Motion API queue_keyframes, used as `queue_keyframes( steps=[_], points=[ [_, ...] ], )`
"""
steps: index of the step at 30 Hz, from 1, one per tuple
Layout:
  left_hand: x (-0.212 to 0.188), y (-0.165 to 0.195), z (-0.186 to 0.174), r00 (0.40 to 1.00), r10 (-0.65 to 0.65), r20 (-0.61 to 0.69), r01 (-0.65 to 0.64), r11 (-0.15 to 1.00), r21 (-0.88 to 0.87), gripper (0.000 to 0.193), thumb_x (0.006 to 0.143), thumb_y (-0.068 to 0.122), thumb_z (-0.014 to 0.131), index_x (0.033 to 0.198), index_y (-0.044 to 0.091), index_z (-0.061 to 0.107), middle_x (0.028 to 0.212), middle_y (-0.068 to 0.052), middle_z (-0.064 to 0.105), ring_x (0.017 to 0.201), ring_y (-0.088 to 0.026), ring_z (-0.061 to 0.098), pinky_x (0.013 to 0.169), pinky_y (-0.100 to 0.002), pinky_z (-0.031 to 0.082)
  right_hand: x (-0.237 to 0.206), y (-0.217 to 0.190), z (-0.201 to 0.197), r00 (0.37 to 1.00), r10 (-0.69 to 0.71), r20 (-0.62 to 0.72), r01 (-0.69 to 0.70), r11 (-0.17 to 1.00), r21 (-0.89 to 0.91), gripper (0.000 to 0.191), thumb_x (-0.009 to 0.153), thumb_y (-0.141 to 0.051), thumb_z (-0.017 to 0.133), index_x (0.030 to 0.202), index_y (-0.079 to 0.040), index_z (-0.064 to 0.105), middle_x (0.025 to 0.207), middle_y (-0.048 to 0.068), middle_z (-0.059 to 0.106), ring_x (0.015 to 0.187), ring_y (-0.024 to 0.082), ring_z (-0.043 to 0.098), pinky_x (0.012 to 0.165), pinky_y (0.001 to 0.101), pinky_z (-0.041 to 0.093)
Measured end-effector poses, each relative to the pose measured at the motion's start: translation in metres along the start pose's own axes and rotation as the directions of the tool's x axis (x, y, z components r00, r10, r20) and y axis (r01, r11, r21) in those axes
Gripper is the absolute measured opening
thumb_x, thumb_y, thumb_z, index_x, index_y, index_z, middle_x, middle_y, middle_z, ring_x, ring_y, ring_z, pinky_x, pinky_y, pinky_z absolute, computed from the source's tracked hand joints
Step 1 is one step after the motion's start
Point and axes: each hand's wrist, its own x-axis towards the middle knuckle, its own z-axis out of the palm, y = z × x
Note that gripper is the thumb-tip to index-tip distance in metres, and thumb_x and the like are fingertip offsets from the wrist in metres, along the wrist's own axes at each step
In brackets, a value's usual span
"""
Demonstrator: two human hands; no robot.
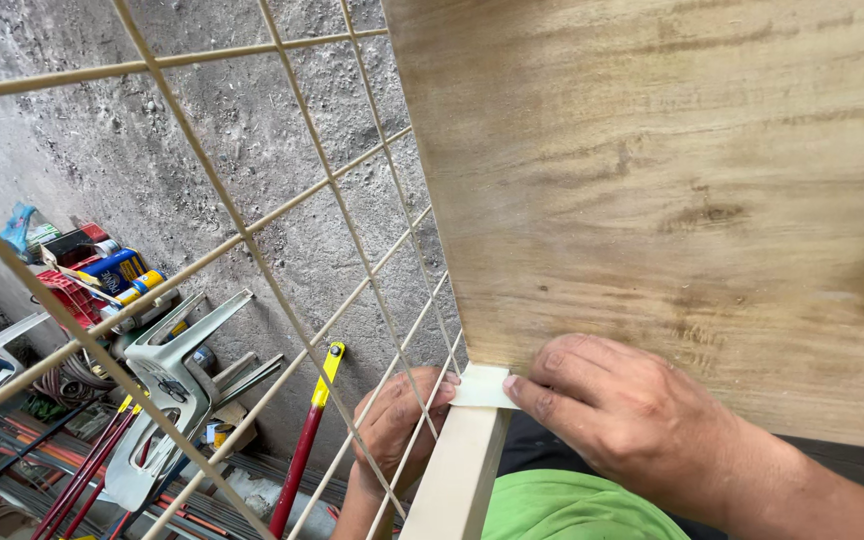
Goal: The person sits on the ground under a wooden frame with wire mesh and applies masking tape to its edges. They repeatedly pull strips of tape from the roll by hand, tear off pieces, and press them along the frame's corner joints, moving around the frame to tape different edges.
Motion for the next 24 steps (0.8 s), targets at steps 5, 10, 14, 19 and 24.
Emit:
queue_keyframes(
  steps=[5, 10, 14, 19, 24],
  points=[
    [-0.004, -0.002, 0.002, 1.0, -0.006, -0.019, 0.005, 1.0, -0.012, 0.034, 0.081, -0.003, 0.082, 0.111, 0.005, 0.067, 0.097, -0.014, 0.077, 0.093, -0.026, 0.08, 0.081, -0.037, 0.066, -0.007, -0.001, -0.003, 0.998, -0.051, -0.037, 0.049, 0.997, -0.061, 0.035, 0.079, -0.011, 0.068, 0.113, 0.001, 0.068, 0.105, 0.013, 0.067, 0.102, 0.03, 0.068, 0.085, 0.0409, 0.058],
    [-0.012, -0.002, 0.005, 0.998, -0.059, -0.011, 0.058, 0.997, -0.056, 0.035, 0.081, -0.006, 0.082, 0.111, 0.003, 0.066, 0.102, -0.016, 0.077, 0.097, -0.027, 0.079, 0.084, -0.037, 0.066, -0.016, -0.003, -0.001, 0.998, -0.041, -0.049, 0.036, 0.994, -0.1, 0.038, 0.079, -0.014, 0.066, 0.114, 0.001, 0.069, 0.108, 0.012, 0.067, 0.106, 0.031, 0.068, 0.092, 0.0441, 0.057],
    [-0.015, -0.002, 0.007, 0.996, -0.086, -0.022, 0.085, 0.995, -0.052, 0.034, 0.081, -0.007, 0.081, 0.11, 0.003, 0.067, 0.101, -0.016, 0.077, 0.097, -0.027, 0.08, 0.084, -0.037, 0.066, -0.021, -0.001, 0.003, 0.997, -0.052, -0.06, 0.046, 0.994, -0.098, 0.039, 0.08, -0.016, 0.065, 0.115, 0.003, 0.068, 0.107, 0.013, 0.066, 0.106, 0.031, 0.068, 0.091, 0.0446, 0.056],
    [-0.012, 0.0, 0.005, 0.999, -0.05, -0.013, 0.05, 0.998, -0.025, 0.031, 0.082, -0.005, 0.08, 0.108, 0.003, 0.065, 0.102, -0.017, 0.077, 0.097, -0.028, 0.08, 0.085, -0.037, 0.066, -0.028, -0.002, 0.013, 0.994, -0.076, -0.08, 0.068, 0.992, -0.106, 0.039, 0.082, -0.015, 0.064, 0.114, 0.005, 0.069, 0.104, 0.014, 0.067, 0.103, 0.031, 0.068, 0.091, 0.0456, 0.057],
    [-0.01, 0.003, 0.002, 0.998, -0.068, 0.001, 0.068, 0.998, 0.017, 0.03, 0.08, -0.006, 0.079, 0.106, 0.002, 0.067, 0.101, -0.016, 0.077, 0.094, -0.029, 0.08, 0.082, -0.037, 0.066, -0.035, -0.007, 0.029, 0.989, -0.031, -0.143, 0.015, 0.994, -0.111, 0.032, 0.085, -0.011, 0.066, 0.112, 0.005, 0.071, 0.097, 0.014, 0.069, 0.099, 0.028, 0.07, 0.083, 0.0434, 0.058]
  ],
)
